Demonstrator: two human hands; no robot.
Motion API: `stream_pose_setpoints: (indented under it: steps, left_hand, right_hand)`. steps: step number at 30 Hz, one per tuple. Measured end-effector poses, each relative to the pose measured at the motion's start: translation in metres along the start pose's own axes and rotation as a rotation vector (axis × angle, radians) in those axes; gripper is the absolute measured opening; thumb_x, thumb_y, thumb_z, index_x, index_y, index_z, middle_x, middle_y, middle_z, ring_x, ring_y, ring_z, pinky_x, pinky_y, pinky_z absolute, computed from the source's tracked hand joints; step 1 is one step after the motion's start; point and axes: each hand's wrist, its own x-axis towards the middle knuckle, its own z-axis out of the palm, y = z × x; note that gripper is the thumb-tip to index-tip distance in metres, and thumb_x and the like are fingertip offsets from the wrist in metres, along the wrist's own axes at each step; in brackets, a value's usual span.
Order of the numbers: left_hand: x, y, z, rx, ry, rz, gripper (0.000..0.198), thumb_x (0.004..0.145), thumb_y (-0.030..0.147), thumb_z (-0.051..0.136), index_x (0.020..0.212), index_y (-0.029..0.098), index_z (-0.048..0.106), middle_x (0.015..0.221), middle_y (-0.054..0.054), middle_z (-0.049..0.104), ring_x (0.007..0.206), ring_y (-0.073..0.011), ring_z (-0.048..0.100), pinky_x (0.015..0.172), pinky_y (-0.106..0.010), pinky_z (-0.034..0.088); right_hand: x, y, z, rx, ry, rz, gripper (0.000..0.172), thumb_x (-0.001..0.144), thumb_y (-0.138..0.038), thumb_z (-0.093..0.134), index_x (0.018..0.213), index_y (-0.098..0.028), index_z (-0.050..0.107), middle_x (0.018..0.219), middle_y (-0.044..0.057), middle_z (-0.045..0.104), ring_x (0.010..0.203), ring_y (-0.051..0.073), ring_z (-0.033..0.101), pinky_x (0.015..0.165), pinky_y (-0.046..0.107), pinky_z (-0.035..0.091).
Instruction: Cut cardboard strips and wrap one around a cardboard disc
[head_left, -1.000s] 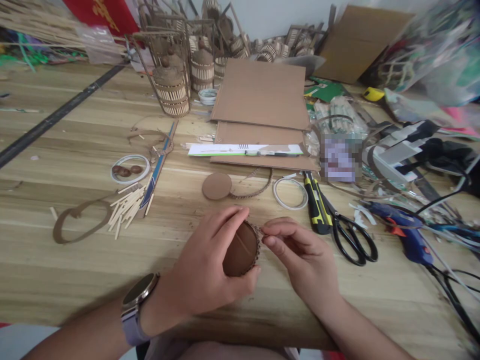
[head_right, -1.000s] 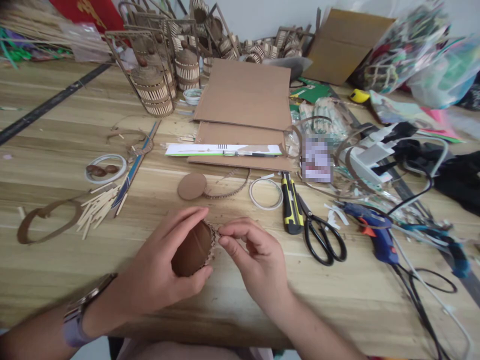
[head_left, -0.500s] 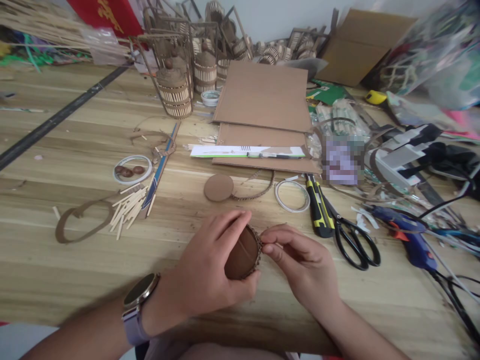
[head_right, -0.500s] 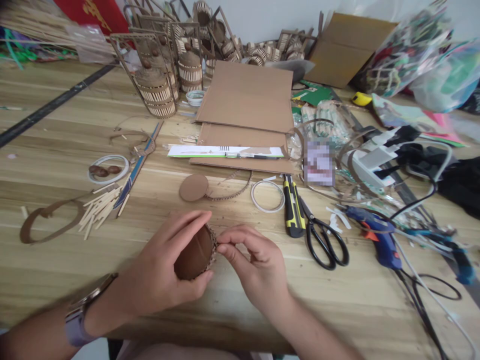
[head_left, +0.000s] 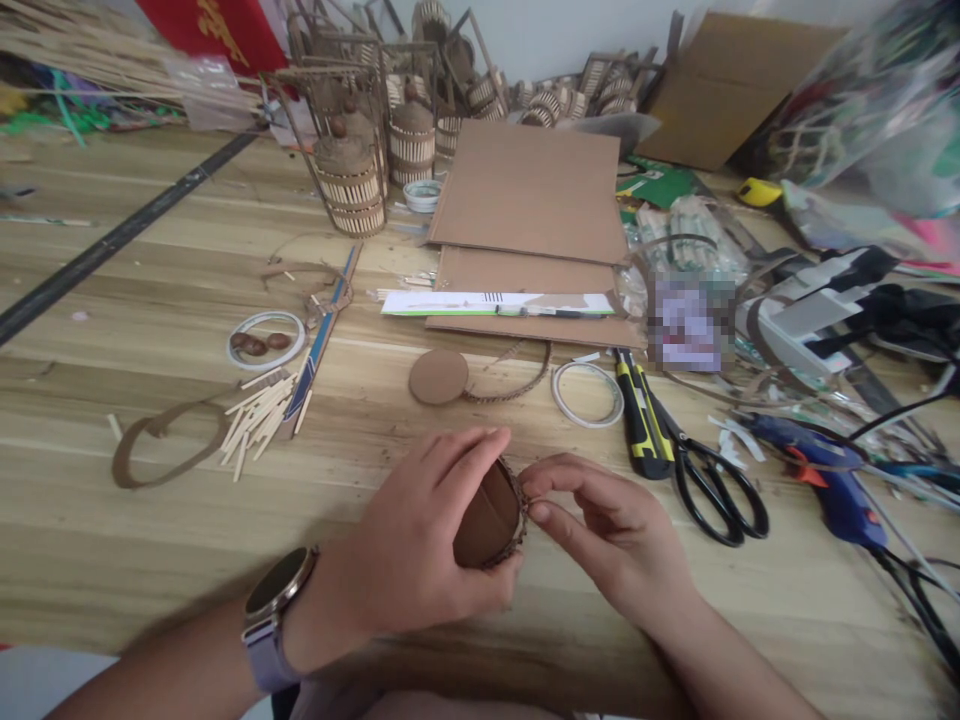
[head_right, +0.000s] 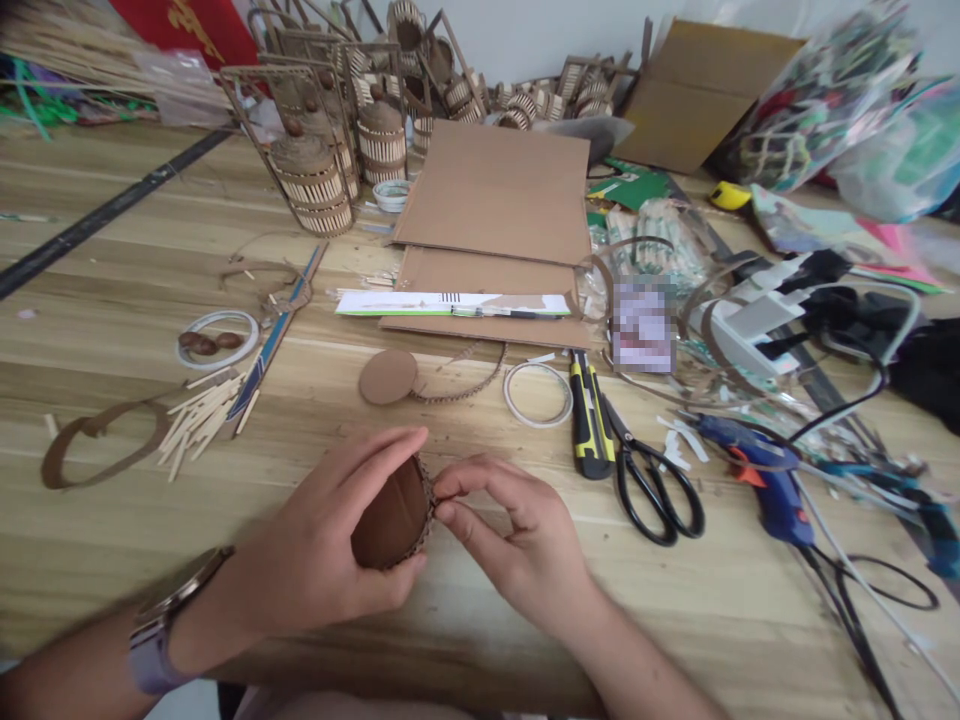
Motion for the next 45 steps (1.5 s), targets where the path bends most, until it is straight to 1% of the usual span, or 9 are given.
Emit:
stream_pose_setpoints:
  steps: [6, 9, 12, 16, 18, 20, 30, 36, 45]
  left_hand:
    - [-0.001, -0.004, 0.005, 0.054, 0.000, 0.007, 0.082, 0.080, 0.030, 0.071, 0.147, 0.018, 0.026, 0.142, -0.018, 0.049, 0.132, -0.0321, 0.047, 0.108, -0.048, 0.042]
    - [-0.002, -0.005, 0.005, -0.005, -0.012, 0.011, 0.091, 0.077, 0.044, 0.078, 0.147, 0.019, 0.026, 0.147, -0.018, 0.045, 0.135, -0.0335, 0.044, 0.110, -0.047, 0.040]
    - [0.000, -0.004, -0.001, -0.164, 0.005, -0.154, 0.075, 0.084, 0.048, 0.070, 0.144, 0.019, 0.035, 0.143, -0.015, 0.052, 0.129, -0.0300, 0.051, 0.105, -0.042, 0.044]
    - [0.008, -0.004, -0.008, -0.363, -0.109, -0.427, 0.018, 0.089, 0.031, 0.058, 0.103, 0.021, 0.064, 0.095, -0.001, 0.072, 0.086, -0.0188, 0.066, 0.075, -0.028, 0.049]
    - [0.011, -0.003, -0.007, -0.447, -0.183, -0.485, 0.013, 0.086, 0.029, 0.056, 0.078, 0.020, 0.061, 0.067, 0.004, 0.061, 0.064, -0.0132, 0.056, 0.057, -0.023, 0.041]
    - [0.012, -0.003, -0.004, -0.511, -0.183, -0.528, 0.018, 0.084, 0.028, 0.055, 0.069, 0.019, 0.054, 0.059, 0.006, 0.049, 0.058, -0.0109, 0.047, 0.052, -0.022, 0.034]
    - [0.011, -0.004, 0.008, -0.733, -0.088, -0.613, 0.012, 0.078, 0.024, 0.055, 0.067, 0.018, 0.054, 0.061, 0.006, 0.045, 0.061, -0.0099, 0.041, 0.056, -0.021, 0.032]
    - [0.014, -0.005, 0.004, -0.746, -0.055, -0.605, 0.013, 0.077, 0.023, 0.053, 0.066, 0.018, 0.053, 0.061, 0.006, 0.046, 0.060, -0.0099, 0.042, 0.056, -0.021, 0.033]
    - [0.011, -0.008, 0.008, -0.771, -0.104, -0.632, 0.014, 0.082, 0.030, 0.062, 0.085, 0.018, 0.068, 0.081, 0.000, 0.068, 0.081, -0.0167, 0.061, 0.074, -0.026, 0.046]
  right_hand:
    - [0.000, -0.002, 0.007, 0.092, 0.048, 0.194, 0.026, 0.081, -0.036, 0.072, 0.103, -0.022, 0.068, 0.085, 0.004, 0.076, 0.073, 0.017, 0.072, 0.066, 0.026, 0.058]
    - [0.000, 0.002, 0.011, 0.050, 0.037, 0.276, 0.024, 0.082, -0.037, 0.069, 0.099, -0.021, 0.070, 0.079, 0.004, 0.076, 0.068, 0.017, 0.071, 0.064, 0.027, 0.058]
    - [0.001, 0.004, 0.010, 0.012, 0.049, 0.294, 0.022, 0.083, -0.037, 0.065, 0.096, -0.020, 0.071, 0.076, 0.003, 0.076, 0.066, 0.017, 0.070, 0.061, 0.027, 0.056]
    - [0.002, -0.001, 0.011, -0.075, 0.042, 0.204, 0.016, 0.082, -0.030, 0.062, 0.089, -0.021, 0.073, 0.073, 0.001, 0.074, 0.065, 0.015, 0.068, 0.062, 0.024, 0.054]
    - [0.001, -0.004, 0.014, -0.100, 0.041, 0.172, 0.013, 0.081, -0.026, 0.059, 0.082, -0.021, 0.071, 0.068, 0.000, 0.071, 0.062, 0.013, 0.065, 0.060, 0.022, 0.052]
    - [0.001, -0.007, 0.018, -0.128, 0.047, 0.163, 0.012, 0.081, -0.024, 0.057, 0.076, -0.020, 0.068, 0.064, -0.001, 0.069, 0.059, 0.012, 0.062, 0.057, 0.020, 0.050]
    - [-0.003, -0.010, 0.026, -0.215, 0.091, 0.059, 0.013, 0.083, -0.020, 0.057, 0.073, -0.021, 0.065, 0.062, -0.003, 0.067, 0.057, 0.010, 0.062, 0.055, 0.015, 0.050]
    - [-0.005, -0.006, 0.024, -0.266, 0.136, -0.079, 0.021, 0.088, -0.022, 0.059, 0.108, -0.021, 0.067, 0.086, 0.003, 0.075, 0.076, 0.015, 0.071, 0.069, 0.022, 0.057]
    - [-0.005, -0.007, 0.024, -0.208, 0.127, -0.124, 0.019, 0.090, -0.015, 0.057, 0.102, -0.025, 0.068, 0.087, 0.003, 0.075, 0.078, 0.015, 0.071, 0.068, 0.024, 0.057]
